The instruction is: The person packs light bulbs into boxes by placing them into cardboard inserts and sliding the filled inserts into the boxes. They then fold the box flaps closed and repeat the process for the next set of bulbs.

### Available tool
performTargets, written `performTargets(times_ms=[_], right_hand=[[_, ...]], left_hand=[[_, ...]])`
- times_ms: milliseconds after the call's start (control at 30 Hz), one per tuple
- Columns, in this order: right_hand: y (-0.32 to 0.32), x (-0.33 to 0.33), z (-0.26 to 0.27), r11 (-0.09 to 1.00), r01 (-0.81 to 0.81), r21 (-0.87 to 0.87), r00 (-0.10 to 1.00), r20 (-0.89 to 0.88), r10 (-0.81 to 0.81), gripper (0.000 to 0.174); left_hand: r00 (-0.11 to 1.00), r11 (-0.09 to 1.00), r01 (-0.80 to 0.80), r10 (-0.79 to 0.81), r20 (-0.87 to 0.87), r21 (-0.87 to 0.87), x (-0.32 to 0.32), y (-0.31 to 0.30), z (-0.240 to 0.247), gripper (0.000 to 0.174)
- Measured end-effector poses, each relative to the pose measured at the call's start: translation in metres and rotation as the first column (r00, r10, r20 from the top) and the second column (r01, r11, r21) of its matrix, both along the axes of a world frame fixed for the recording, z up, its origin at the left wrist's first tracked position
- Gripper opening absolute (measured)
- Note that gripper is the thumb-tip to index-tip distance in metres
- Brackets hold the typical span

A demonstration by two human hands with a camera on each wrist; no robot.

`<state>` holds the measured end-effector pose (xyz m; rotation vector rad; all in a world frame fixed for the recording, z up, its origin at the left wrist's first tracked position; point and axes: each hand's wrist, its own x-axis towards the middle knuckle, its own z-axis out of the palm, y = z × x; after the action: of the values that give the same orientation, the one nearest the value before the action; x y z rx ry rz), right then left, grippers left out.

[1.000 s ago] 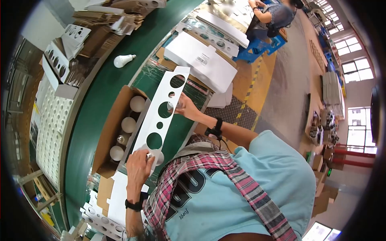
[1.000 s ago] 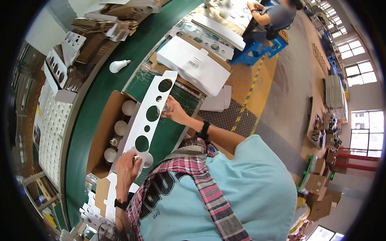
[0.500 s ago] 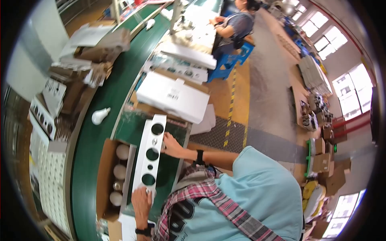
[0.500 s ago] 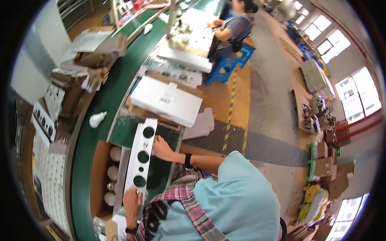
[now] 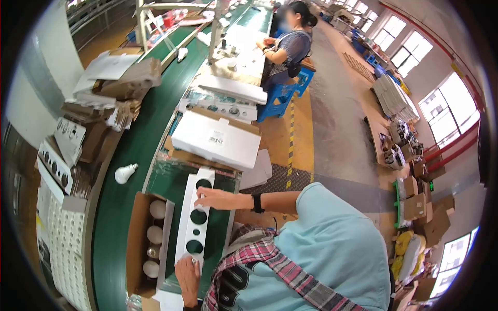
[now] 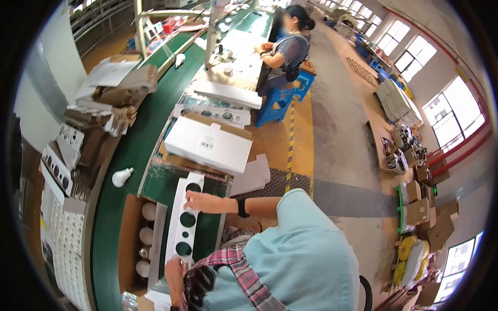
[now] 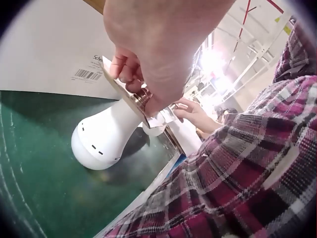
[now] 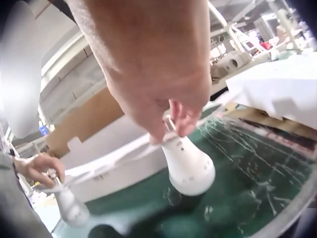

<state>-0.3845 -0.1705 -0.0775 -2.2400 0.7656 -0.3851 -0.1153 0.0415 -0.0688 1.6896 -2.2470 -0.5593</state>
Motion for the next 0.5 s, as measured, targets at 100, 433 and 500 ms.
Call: performTargets(times_ms=[100,433,500], right_hand=[[-0.001,-0.003,-0.019,0.922,-0.041,-0.386,0.999,-0.028,0.033,0.025],[0.005,0.07,0.152,0.976,-0.07,-0.204,0.99,0.104,0.092,0.021],[-0.003,0.1,0.153,0.954,-0.1,-0.283,0.98,0.138,0.144,0.02]], left_hand=[[0.997,0.998,-0.064,0.065,-0.046,0.012,-0.002,0.005,-0.005,0.025],[0.9,0.878,-0.414,0.434,0.038,-0.24,0.048,0.042,0.142,0.021],[0.853,0.845,-0.474,0.51,0.108,-0.248,0.065,0.042,0.148,0.019]])
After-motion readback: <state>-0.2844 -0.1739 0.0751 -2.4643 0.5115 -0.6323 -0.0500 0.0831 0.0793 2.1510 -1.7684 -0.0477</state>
